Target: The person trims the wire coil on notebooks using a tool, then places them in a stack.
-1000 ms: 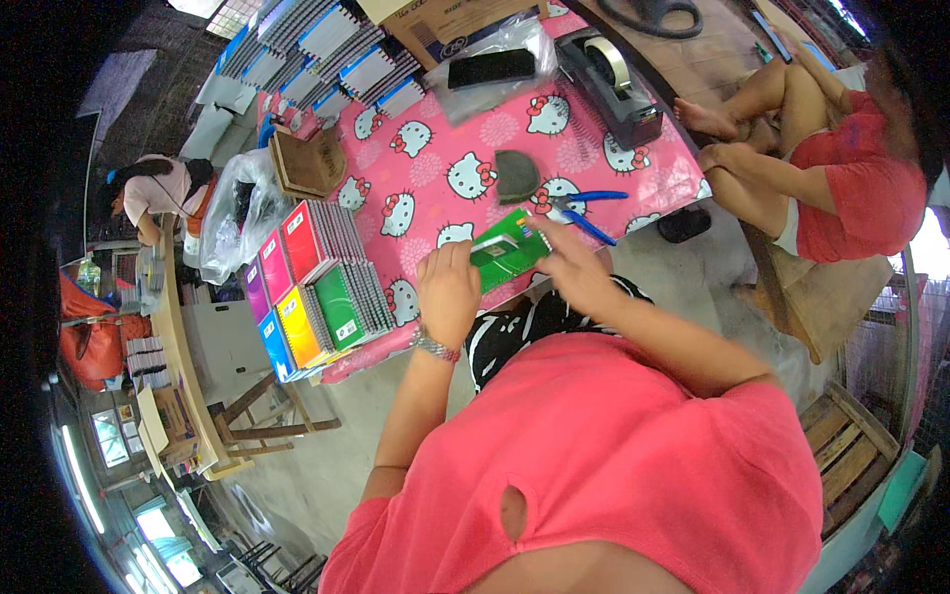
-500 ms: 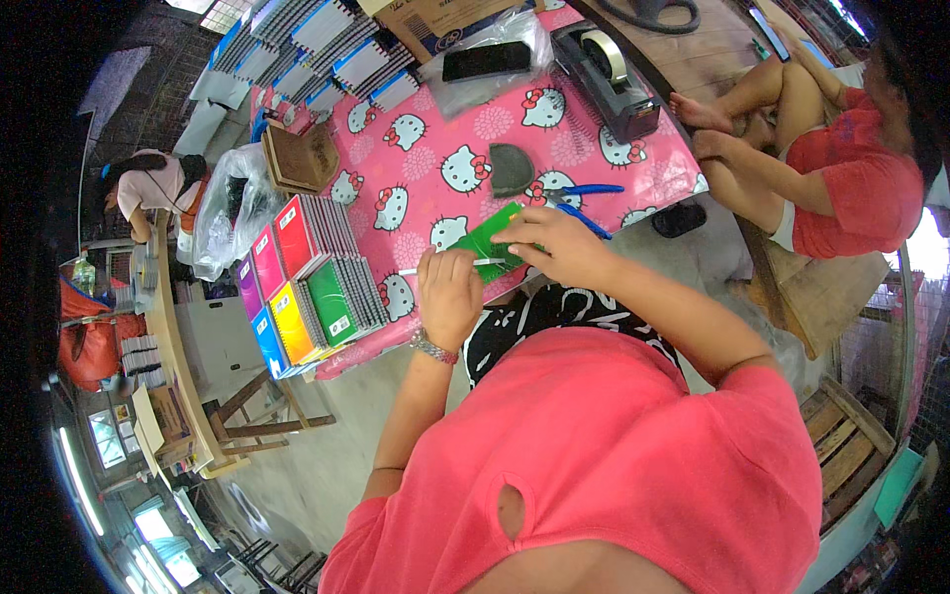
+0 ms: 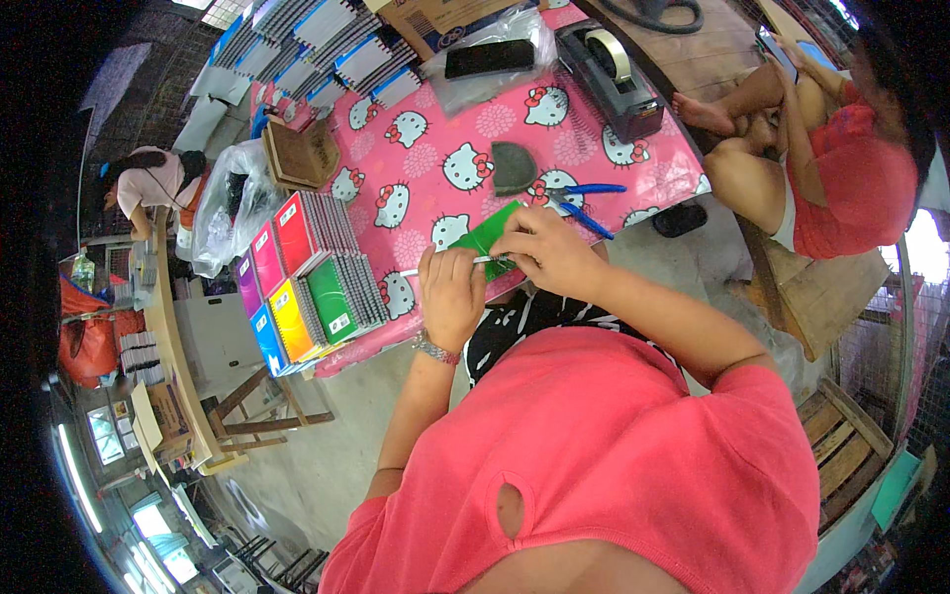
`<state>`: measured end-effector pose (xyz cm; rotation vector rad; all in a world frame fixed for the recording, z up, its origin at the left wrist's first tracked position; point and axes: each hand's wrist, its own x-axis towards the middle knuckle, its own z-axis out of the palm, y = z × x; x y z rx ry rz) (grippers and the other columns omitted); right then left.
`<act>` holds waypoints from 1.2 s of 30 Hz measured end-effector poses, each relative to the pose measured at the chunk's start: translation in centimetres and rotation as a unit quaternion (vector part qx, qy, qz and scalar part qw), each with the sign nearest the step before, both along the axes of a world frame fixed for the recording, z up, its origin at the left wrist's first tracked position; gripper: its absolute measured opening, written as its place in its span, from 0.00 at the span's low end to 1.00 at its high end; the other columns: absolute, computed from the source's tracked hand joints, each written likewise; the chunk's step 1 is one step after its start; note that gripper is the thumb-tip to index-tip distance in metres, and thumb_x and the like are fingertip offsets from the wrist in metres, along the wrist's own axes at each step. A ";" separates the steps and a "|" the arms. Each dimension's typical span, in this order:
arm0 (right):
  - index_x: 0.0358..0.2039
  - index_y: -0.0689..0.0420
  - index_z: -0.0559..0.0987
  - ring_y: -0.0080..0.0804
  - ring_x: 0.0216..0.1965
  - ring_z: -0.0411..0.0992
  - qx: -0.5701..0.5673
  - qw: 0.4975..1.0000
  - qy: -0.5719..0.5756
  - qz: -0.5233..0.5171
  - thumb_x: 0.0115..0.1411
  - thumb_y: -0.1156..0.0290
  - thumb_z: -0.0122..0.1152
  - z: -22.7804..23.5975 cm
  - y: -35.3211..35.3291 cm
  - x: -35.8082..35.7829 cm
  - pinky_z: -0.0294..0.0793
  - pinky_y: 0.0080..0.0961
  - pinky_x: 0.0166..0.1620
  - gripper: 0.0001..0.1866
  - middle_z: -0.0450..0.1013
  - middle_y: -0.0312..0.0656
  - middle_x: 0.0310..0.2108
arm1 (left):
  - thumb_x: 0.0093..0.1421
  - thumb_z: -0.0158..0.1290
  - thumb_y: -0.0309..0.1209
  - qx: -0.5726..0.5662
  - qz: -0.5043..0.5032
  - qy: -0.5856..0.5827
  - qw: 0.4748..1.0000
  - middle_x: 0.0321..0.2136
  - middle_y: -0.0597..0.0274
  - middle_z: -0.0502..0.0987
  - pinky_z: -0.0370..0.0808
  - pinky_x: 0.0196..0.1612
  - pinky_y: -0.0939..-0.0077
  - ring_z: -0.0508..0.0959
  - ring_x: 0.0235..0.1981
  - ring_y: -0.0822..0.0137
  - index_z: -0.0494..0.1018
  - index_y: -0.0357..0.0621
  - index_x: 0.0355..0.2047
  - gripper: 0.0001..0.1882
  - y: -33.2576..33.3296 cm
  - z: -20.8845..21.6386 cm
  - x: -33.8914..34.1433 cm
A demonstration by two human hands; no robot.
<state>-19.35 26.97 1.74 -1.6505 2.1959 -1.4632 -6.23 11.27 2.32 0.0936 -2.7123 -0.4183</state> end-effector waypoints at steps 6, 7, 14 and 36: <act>0.40 0.54 0.79 0.45 0.40 0.74 0.140 0.978 -0.137 0.074 0.55 0.75 0.61 0.4 0.5 -0.3 0.73 0.38 0.42 0.11 0.71 0.43 0.40 | 0.56 0.53 0.28 0.003 0.017 0.013 1.000 0.36 0.56 0.74 0.60 0.59 0.54 0.72 0.42 0.55 0.70 0.42 0.40 0.11 0.3 -0.2 0.0; 0.43 0.56 0.78 0.44 0.38 0.74 0.119 0.984 -0.112 0.065 0.56 0.74 0.60 0.3 0.6 -0.1 0.73 0.37 0.40 0.13 0.71 0.43 0.40 | 0.56 0.54 0.29 -0.009 0.014 0.015 1.000 0.37 0.57 0.74 0.60 0.59 0.54 0.72 0.42 0.56 0.70 0.43 0.40 0.11 0.6 0.0 0.0; 0.52 0.57 0.72 0.44 0.39 0.75 0.258 0.956 -0.120 0.069 0.58 0.72 0.59 2.8 0.1 -0.7 0.74 0.38 0.39 0.20 0.70 0.48 0.46 | 0.55 0.56 0.31 -0.030 0.013 -0.010 0.999 0.38 0.60 0.74 0.60 0.57 0.55 0.72 0.42 0.58 0.70 0.45 0.42 0.14 0.8 0.2 0.2; 0.44 0.57 0.82 0.43 0.55 0.69 0.061 0.778 -0.488 0.391 0.45 0.68 0.66 1.1 -2.8 -6.5 0.62 0.33 0.61 0.23 0.73 0.50 0.52 | 0.47 0.65 0.36 0.031 0.070 -0.016 0.997 0.38 0.60 0.72 0.62 0.50 0.55 0.68 0.46 0.54 0.75 0.46 0.36 0.17 -1.0 -1.0 1.6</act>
